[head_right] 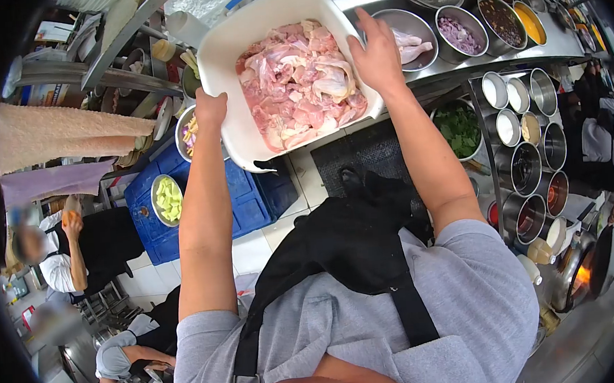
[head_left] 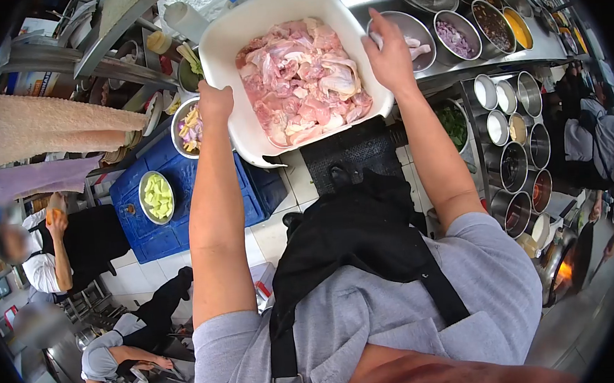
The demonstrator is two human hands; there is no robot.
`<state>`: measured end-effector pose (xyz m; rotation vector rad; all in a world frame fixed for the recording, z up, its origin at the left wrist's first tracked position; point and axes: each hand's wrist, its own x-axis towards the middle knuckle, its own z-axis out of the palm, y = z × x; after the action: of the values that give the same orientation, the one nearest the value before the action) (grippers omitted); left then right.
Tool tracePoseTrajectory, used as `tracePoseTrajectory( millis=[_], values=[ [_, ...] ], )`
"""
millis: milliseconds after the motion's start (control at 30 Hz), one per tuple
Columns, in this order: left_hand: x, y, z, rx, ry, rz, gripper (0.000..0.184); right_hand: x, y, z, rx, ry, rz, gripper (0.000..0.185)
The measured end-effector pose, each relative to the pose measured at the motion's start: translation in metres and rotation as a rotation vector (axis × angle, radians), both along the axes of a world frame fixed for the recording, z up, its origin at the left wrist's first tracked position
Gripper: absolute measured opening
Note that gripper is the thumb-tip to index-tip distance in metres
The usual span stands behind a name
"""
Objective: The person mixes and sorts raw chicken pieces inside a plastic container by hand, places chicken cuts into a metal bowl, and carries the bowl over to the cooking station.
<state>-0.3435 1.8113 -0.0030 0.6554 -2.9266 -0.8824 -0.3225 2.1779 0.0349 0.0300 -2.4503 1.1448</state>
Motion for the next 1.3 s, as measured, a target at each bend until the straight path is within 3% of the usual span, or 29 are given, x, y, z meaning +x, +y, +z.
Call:
tracePoseTrajectory(
  millis=[33, 100, 200, 267, 300, 367, 400, 467, 500, 567, 600, 700, 767, 800, 867, 933, 1067, 1133, 1167, 1233, 1300],
  values=[
    [0.000, 0.001, 0.001, -0.019, -0.018, 0.000, 0.060, -0.007, -0.009, 0.014, 0.002, -0.006, 0.006, 0.055],
    [0.003, 0.003, 0.002, -0.038, -0.042, 0.000, 0.060, -0.031, -0.033, 0.033, 0.057, -0.013, 0.283, 0.059],
    [0.003, 0.005, 0.009, -0.054, -0.059, 0.008, 0.060, -0.100, -0.072, 0.023, 0.140, -0.315, 0.409, 0.064],
    [0.007, 0.008, 0.014, -0.031, -0.074, 0.005, 0.060, -0.153, -0.085, -0.012, 0.423, -0.839, 0.466, 0.071],
    [0.009, 0.008, 0.012, -0.032, -0.065, 0.011, 0.060, -0.159, -0.092, -0.037, 0.427, -0.830, 0.470, 0.071],
    [0.008, 0.004, 0.002, -0.030, -0.019, 0.008, 0.060, -0.169, -0.102, -0.085, 0.072, -0.770, 0.302, 0.073],
    [0.006, 0.002, -0.004, -0.011, 0.031, 0.038, 0.054, -0.167, -0.105, -0.091, 0.069, -0.764, 0.308, 0.073],
    [0.007, 0.006, 0.004, -0.018, 0.002, 0.050, 0.054, -0.157, -0.105, -0.095, -0.614, -0.839, 0.403, 0.065],
    [0.008, 0.009, 0.010, -0.017, -0.028, 0.063, 0.055, -0.166, -0.102, -0.090, -0.602, -0.834, 0.412, 0.065],
    [0.013, 0.012, 0.013, 0.027, -0.036, 0.081, 0.055, -0.175, -0.095, -0.081, -0.185, -1.085, 0.514, 0.066],
    [0.013, 0.014, 0.016, 0.019, -0.045, 0.081, 0.056, -0.176, -0.098, -0.079, -0.176, -1.082, 0.514, 0.066],
    [0.014, 0.016, 0.027, 0.012, -0.052, 0.073, 0.056, -0.171, -0.111, -0.096, -0.099, -1.029, 0.647, 0.074],
    [0.014, 0.018, 0.029, 0.009, -0.052, 0.048, 0.055, -0.147, -0.130, -0.101, 0.129, -0.692, 0.767, 0.080],
    [0.012, 0.016, 0.027, 0.010, -0.053, 0.048, 0.055, -0.137, -0.138, -0.089, 0.130, -0.690, 0.757, 0.080],
    [0.010, 0.010, 0.016, 0.001, -0.028, 0.025, 0.057, -0.104, -0.152, -0.046, 0.690, -0.782, 0.974, 0.086],
    [0.009, 0.008, 0.012, 0.003, -0.022, 0.011, 0.057, -0.045, -0.152, 0.007, 0.782, -0.672, 0.935, 0.080],
    [0.009, 0.006, 0.009, -0.009, -0.043, 0.009, 0.056, 0.020, -0.160, -0.030, 0.942, -0.599, 0.887, 0.078],
    [0.007, 0.007, 0.009, -0.009, -0.038, 0.016, 0.053, 0.045, -0.155, -0.038, 0.978, -0.344, 0.839, 0.070],
    [0.007, 0.006, 0.010, -0.009, -0.038, 0.013, 0.053, 0.044, -0.154, -0.033, 0.978, -0.346, 0.837, 0.070],
    [0.007, 0.006, 0.008, -0.014, -0.021, 0.013, 0.052, 0.037, -0.152, -0.024, 0.950, -0.606, 1.062, 0.063],
    [0.007, 0.003, 0.005, -0.008, -0.015, -0.004, 0.052, 0.035, -0.147, -0.027, 0.898, -0.583, 1.091, 0.055]
  ],
)
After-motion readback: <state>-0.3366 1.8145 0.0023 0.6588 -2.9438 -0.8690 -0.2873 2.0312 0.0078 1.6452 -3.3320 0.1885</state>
